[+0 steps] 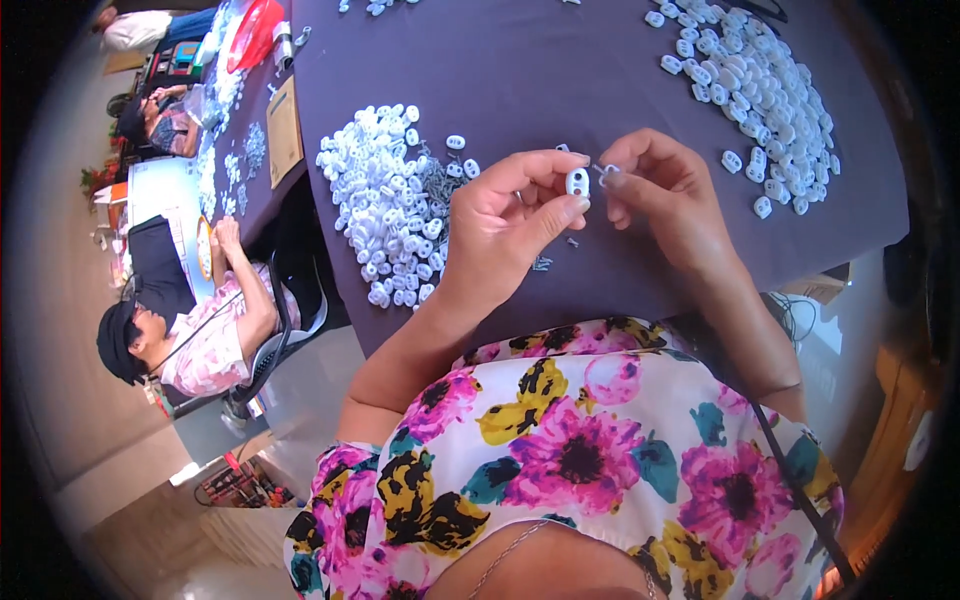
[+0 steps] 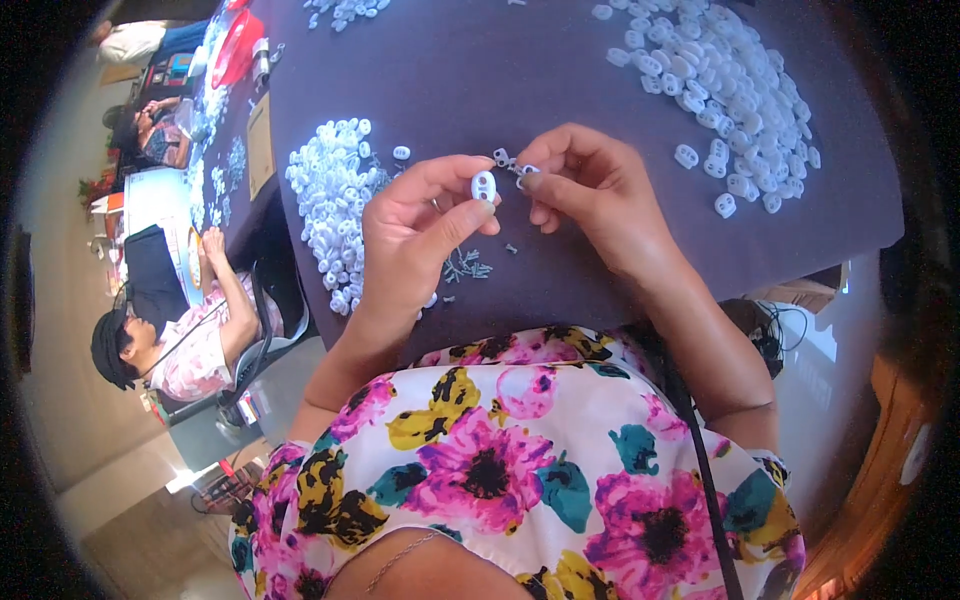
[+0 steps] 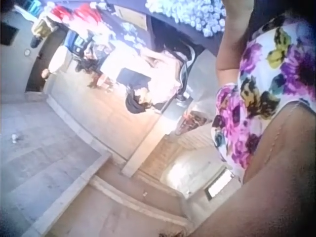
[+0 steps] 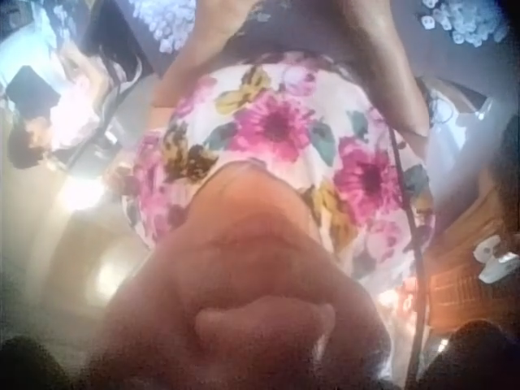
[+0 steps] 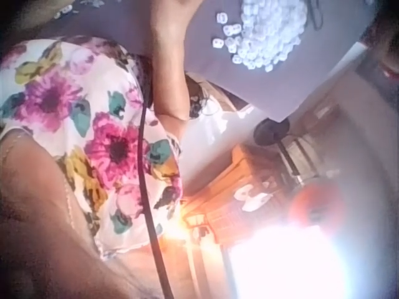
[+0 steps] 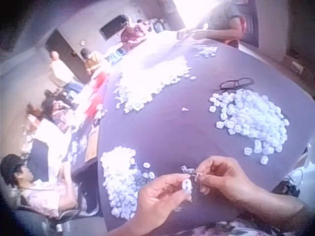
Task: The person assembles plastic cord locks by hand, repeatedly picking up plastic casings and inner components from piles on the table and fitting them together.
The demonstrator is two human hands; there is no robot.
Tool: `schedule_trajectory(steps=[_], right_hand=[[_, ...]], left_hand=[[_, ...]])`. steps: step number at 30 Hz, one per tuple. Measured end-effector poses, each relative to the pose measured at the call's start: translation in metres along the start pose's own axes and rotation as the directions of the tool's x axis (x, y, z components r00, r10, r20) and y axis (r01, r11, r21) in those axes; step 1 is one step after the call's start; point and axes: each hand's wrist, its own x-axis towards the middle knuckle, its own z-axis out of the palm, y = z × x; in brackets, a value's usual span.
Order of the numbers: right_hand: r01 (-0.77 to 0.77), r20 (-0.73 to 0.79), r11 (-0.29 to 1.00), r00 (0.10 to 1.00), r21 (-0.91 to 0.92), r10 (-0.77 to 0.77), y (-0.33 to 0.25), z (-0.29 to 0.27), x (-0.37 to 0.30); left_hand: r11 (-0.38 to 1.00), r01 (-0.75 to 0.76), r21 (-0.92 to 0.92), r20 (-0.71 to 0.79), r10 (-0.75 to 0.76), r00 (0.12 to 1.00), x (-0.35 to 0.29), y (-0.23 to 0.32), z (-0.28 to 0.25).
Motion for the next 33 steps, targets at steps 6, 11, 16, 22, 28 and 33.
schedule_trajectory(steps=[6,11,16,22,28,33], right_hand=[[0.015,0.077,1.000,0.997,0.003,-0.015,-0.008,0.008,-0.006],[0.041,0.086,0.999,0.995,0.018,-0.042,-0.010,0.010,-0.007],[0.040,0.093,0.999,0.995,0.010,-0.041,-0.013,0.009,-0.008],[0.029,0.097,0.999,0.995,-0.023,-0.026,-0.018,0.011,-0.010],[0.015,0.096,0.998,0.995,-0.061,-0.009,-0.021,0.013,-0.010],[0.014,0.103,0.997,0.995,-0.072,-0.007,-0.021,0.012,-0.009]], left_hand=[[0.991,0.056,-0.123,-0.010,-0.058,0.998,0.001,-0.004,-0.009],[0.954,0.115,-0.277,0.043,-0.107,0.993,0.002,-0.009,-0.011],[0.959,0.114,-0.261,0.038,-0.108,0.993,0.003,-0.009,-0.009],[0.972,0.089,-0.219,0.019,-0.087,0.996,0.002,-0.008,-0.008],[0.985,0.056,-0.164,0.028,-0.052,0.998,0.001,-0.007,-0.007],[0.996,0.032,-0.081,0.005,-0.031,0.999,0.001,-0.002,-0.005]])
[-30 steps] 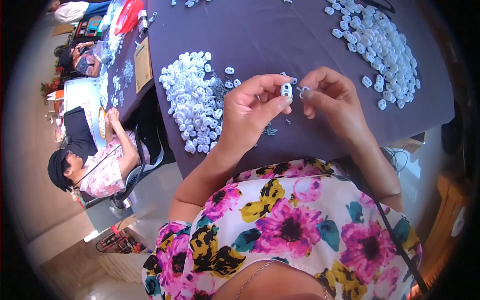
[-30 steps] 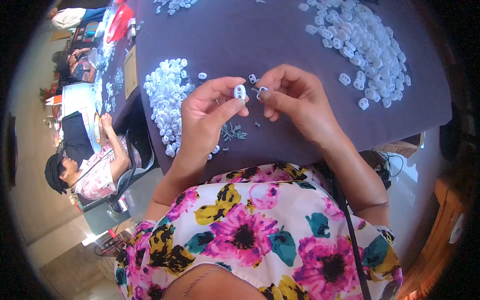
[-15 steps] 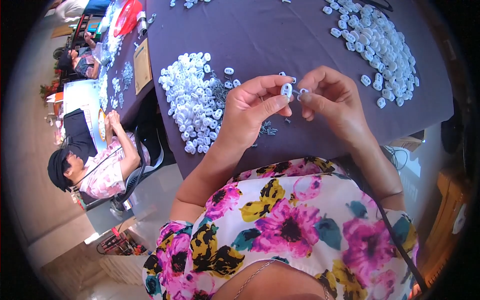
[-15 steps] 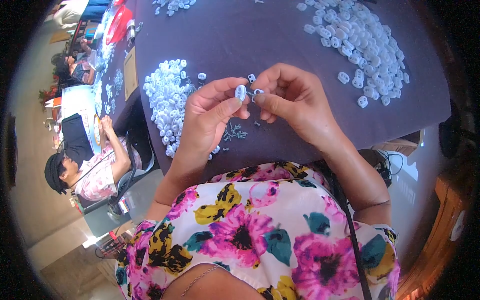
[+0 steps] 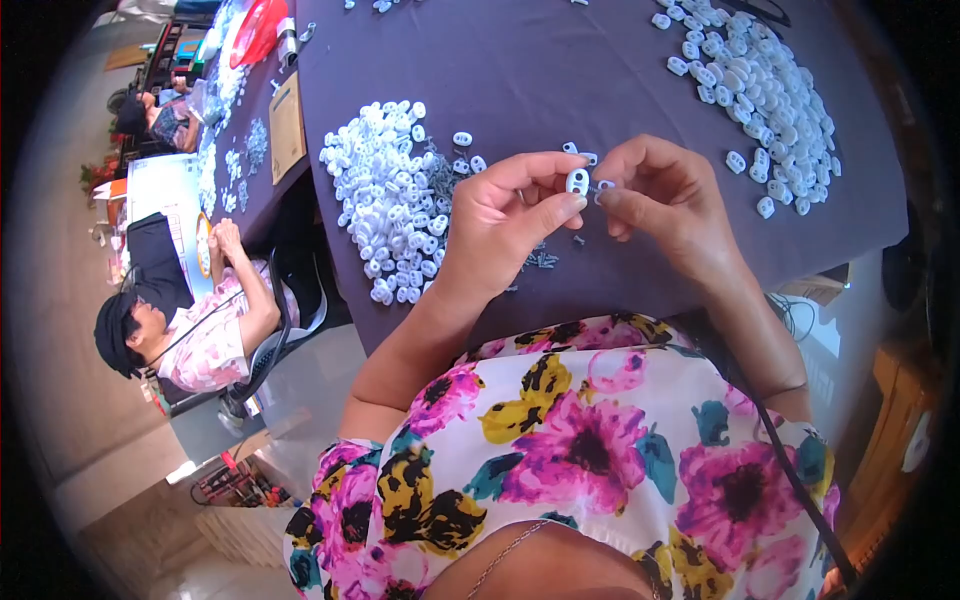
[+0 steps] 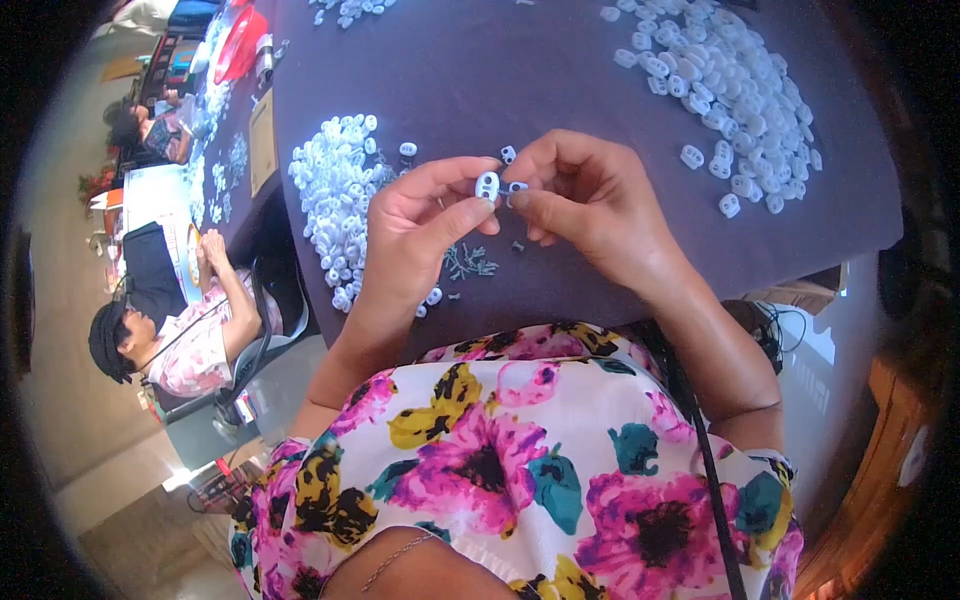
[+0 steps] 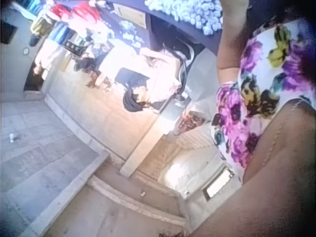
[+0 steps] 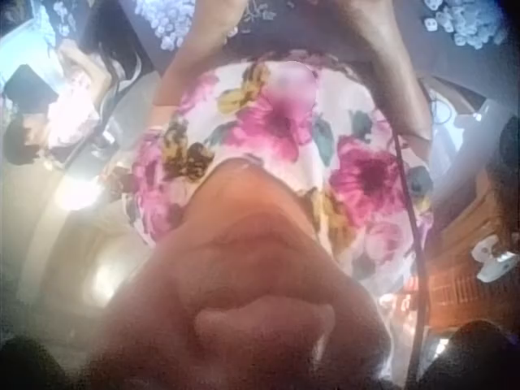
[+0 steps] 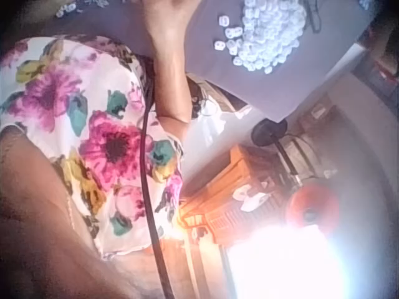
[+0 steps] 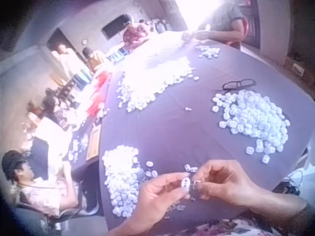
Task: The person assembles plastic cord locks by hand, repeatedly picking up plastic casings and inner components from piles on the table and fitting them together.
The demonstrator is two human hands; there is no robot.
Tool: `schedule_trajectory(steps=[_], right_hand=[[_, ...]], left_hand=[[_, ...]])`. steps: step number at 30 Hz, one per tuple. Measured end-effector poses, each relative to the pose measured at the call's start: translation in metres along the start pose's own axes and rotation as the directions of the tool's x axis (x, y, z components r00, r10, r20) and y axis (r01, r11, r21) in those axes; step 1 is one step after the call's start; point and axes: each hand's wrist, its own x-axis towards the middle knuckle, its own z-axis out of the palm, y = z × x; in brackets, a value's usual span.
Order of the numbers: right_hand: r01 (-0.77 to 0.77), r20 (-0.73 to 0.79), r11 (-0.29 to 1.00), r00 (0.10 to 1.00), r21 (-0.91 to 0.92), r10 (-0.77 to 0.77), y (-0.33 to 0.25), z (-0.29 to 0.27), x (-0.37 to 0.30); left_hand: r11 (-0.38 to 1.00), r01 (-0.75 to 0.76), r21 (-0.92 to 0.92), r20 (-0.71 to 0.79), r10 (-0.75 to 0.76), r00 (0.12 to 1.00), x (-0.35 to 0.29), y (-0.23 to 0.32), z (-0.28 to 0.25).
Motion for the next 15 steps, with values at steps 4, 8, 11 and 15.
schedule_trajectory(steps=[4,8,11,15], right_hand=[[-0.017,0.015,1.000,1.000,0.008,0.017,-0.0006,-0.0016,0.0021],[-0.047,0.012,0.999,0.999,0.011,0.047,-0.0027,-0.0018,0.0028],[-0.058,0.020,0.998,0.998,0.020,0.058,-0.0011,-0.0033,0.0034],[-0.049,0.033,0.998,0.998,0.037,0.047,0.0015,-0.0046,0.0048]], left_hand=[[1.000,-0.005,0.029,-0.008,0.005,1.000,-0.0011,0.0005,0.0011],[0.999,-0.008,0.050,-0.003,0.008,1.000,-0.0015,0.0012,0.0009],[0.998,0.013,0.059,-0.007,-0.013,1.000,-0.0025,0.0024,0.0017],[0.995,0.031,0.091,-0.009,-0.030,0.999,-0.0035,0.0034,0.0019]])
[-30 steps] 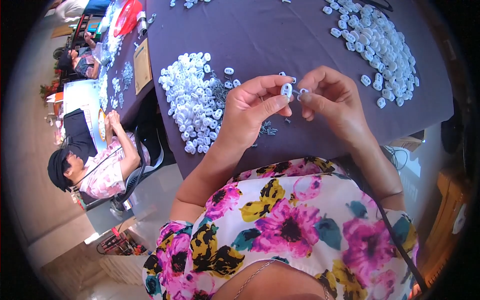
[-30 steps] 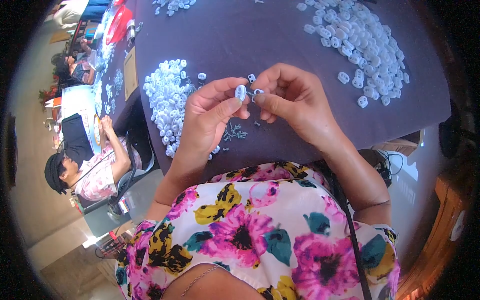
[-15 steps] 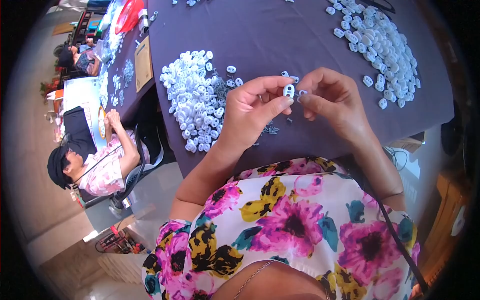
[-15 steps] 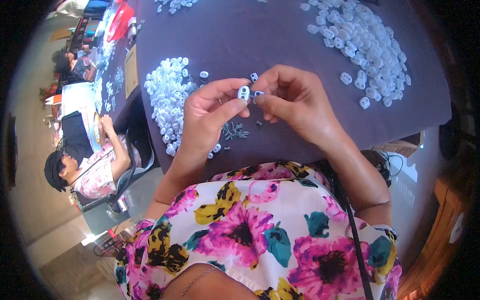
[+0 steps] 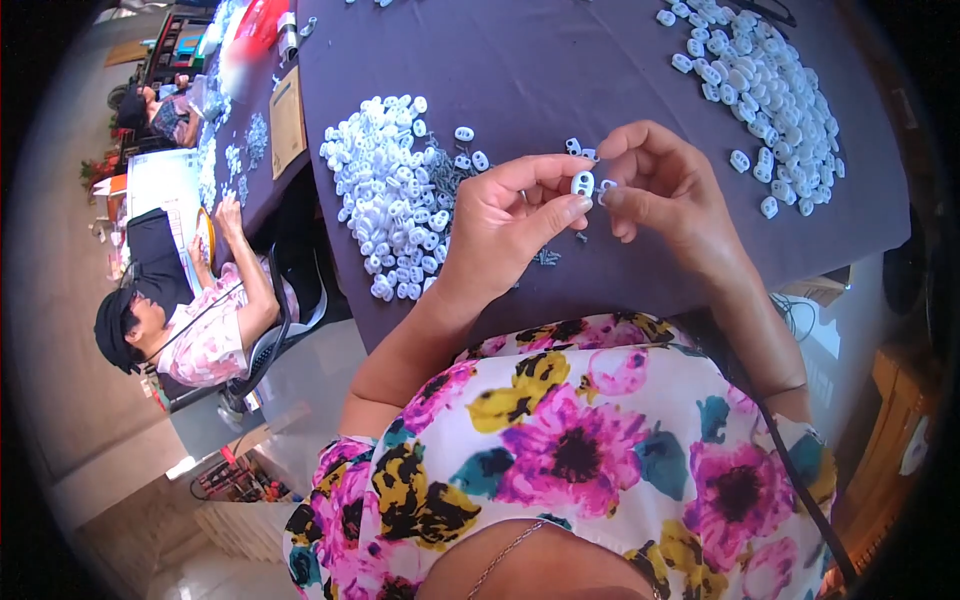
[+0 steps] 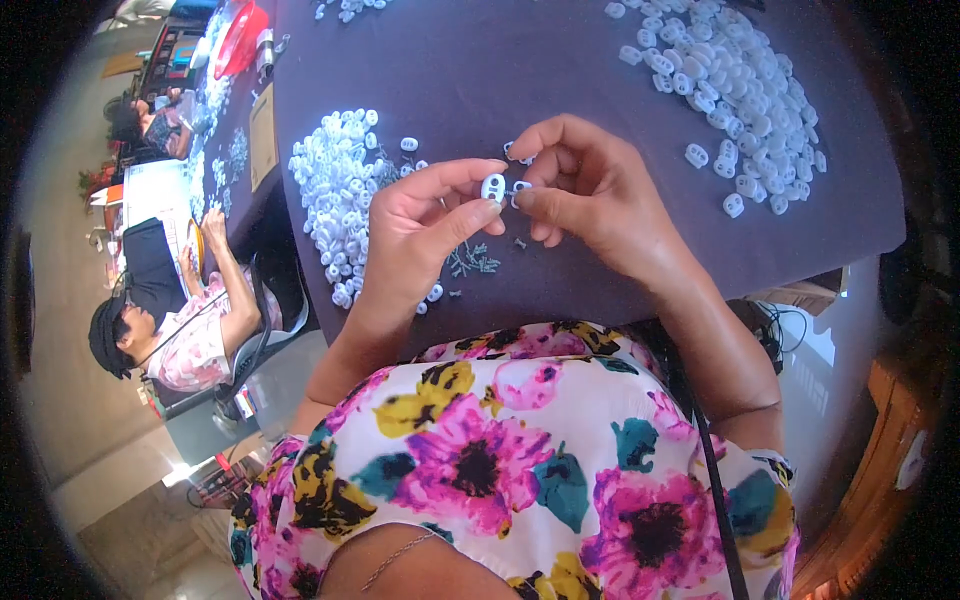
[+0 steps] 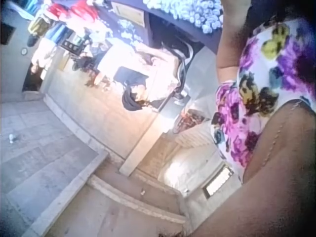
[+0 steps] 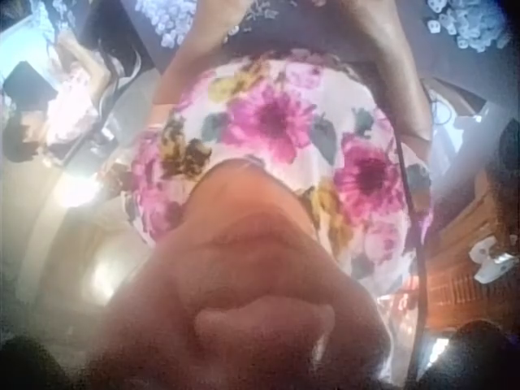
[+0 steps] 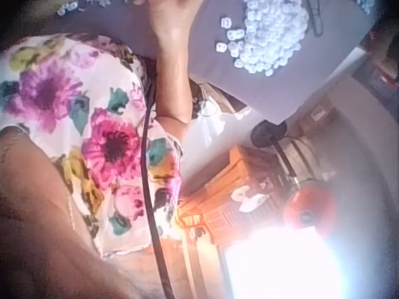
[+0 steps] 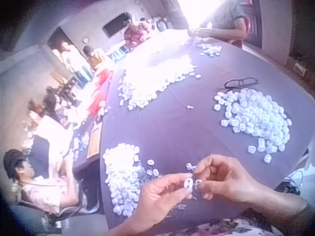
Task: The person assembles plastic cord locks by hand, repeatedly picking up plastic casings and inner components from piles on the table and fitting them together.
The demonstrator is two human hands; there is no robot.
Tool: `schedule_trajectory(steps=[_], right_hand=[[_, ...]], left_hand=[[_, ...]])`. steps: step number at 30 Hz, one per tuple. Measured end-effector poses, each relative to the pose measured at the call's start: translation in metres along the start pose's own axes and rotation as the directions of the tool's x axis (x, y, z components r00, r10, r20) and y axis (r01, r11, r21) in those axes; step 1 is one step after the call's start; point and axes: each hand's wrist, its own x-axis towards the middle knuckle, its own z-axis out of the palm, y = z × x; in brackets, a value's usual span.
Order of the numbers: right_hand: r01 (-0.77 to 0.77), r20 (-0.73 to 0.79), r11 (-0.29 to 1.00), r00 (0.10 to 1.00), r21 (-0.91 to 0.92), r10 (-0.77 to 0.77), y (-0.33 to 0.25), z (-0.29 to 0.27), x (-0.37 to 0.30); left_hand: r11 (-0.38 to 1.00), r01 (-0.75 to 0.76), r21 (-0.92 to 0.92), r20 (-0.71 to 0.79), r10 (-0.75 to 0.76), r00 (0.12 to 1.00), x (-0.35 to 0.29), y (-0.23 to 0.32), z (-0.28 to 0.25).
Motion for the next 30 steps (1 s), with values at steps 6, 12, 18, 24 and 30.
schedule_trajectory(steps=[6,12,18,24,30], right_hand=[[0.001,0.001,1.000,1.000,-0.009,-0.001,0.000,-0.001,0.001],[0.005,0.025,1.000,1.000,-0.002,-0.005,0.002,-0.001,0.003],[0.017,0.025,1.000,1.000,-0.010,-0.016,0.003,-0.001,0.003],[0.016,0.030,0.999,0.999,-0.034,-0.014,0.003,-0.001,0.002],[-0.004,0.036,0.999,0.999,-0.033,0.005,0.003,0.000,0.002]], left_hand=[[1.000,0.006,0.020,-0.001,-0.006,1.000,-0.001,-0.003,0.000],[1.000,0.014,-0.008,-0.013,-0.014,1.000,-0.002,-0.004,0.000],[0.999,0.033,-0.039,-0.021,-0.034,0.999,-0.002,-0.006,0.000],[0.997,0.043,-0.071,-0.027,-0.045,0.999,-0.003,-0.010,0.000],[0.996,0.046,-0.077,-0.032,-0.048,0.998,-0.003,-0.011,-0.001]])
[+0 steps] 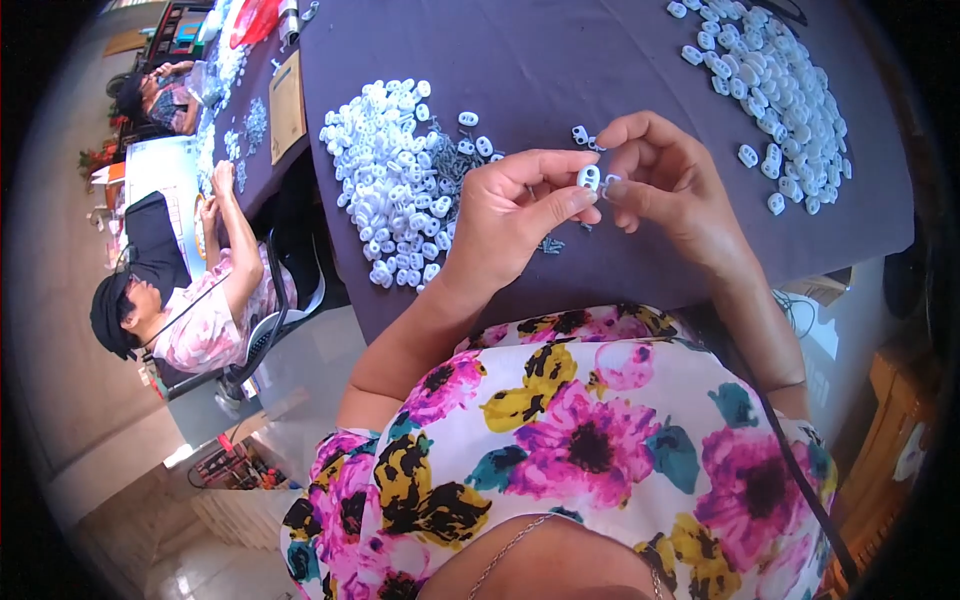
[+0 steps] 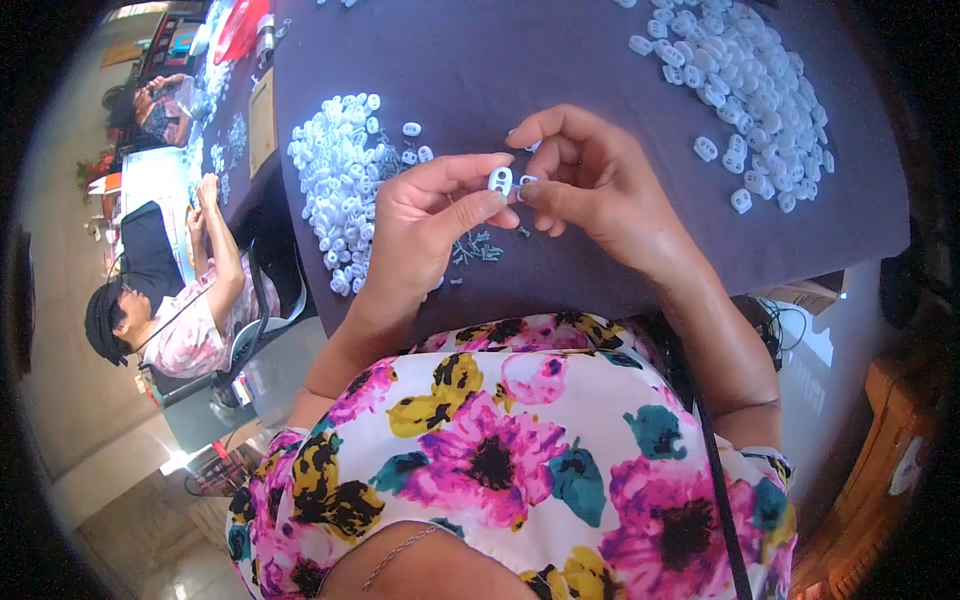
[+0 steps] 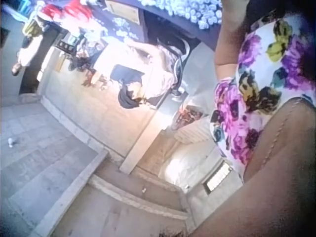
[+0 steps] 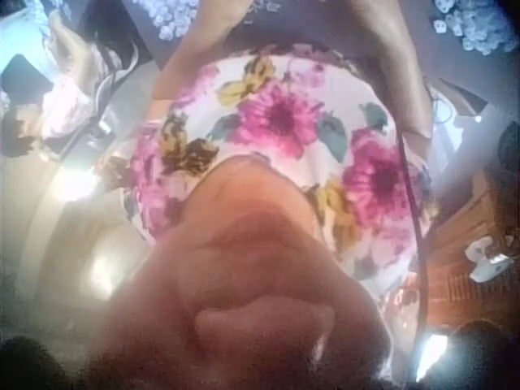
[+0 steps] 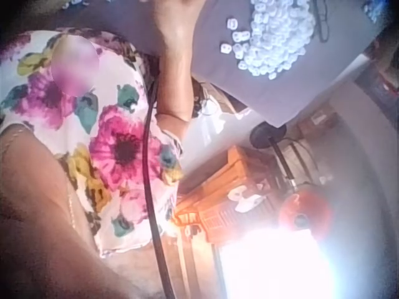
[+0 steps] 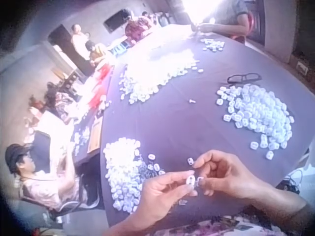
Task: The person assembles plastic cord locks by hand, repeatedly picking up plastic casings and inner components from piles on the table and fitting them together.
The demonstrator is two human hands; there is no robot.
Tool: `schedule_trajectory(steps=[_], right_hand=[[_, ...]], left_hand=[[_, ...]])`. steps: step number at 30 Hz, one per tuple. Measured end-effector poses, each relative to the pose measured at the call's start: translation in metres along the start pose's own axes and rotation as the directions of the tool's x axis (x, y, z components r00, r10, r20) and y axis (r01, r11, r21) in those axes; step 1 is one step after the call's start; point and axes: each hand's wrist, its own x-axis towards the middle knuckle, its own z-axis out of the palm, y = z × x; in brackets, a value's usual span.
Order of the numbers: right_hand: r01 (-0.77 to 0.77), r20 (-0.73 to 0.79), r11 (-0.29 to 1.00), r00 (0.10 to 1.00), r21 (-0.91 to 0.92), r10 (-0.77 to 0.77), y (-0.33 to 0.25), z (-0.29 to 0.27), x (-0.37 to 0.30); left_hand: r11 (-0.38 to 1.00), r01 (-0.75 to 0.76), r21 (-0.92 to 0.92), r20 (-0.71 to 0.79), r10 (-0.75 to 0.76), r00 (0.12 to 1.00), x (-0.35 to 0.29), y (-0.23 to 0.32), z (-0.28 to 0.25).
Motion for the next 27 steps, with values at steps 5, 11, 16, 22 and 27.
schedule_trajectory(steps=[5,11,16,22,27], right_hand=[[0.003,0.003,1.000,1.000,-0.019,-0.003,0.001,-0.001,0.001],[-0.009,0.008,1.000,1.000,-0.014,0.009,0.001,0.000,0.002],[-0.017,0.013,1.000,1.000,-0.025,0.017,0.002,0.000,0.003],[-0.005,0.011,0.999,1.000,-0.039,0.005,0.005,0.000,0.004],[-0.002,0.007,0.998,1.000,-0.055,0.002,0.002,0.000,0.005]], left_hand=[[1.000,0.012,-0.022,-0.007,-0.012,1.000,0.001,-0.001,0.000],[1.000,0.013,-0.009,-0.003,-0.013,1.000,0.001,-0.002,-0.001],[0.999,-0.011,-0.031,-0.009,0.010,1.000,0.001,-0.006,-0.002],[0.999,-0.005,-0.041,-0.008,0.004,1.000,0.003,-0.010,-0.002],[0.999,-0.011,0.039,0.017,0.010,1.000,0.003,-0.011,-0.004]])
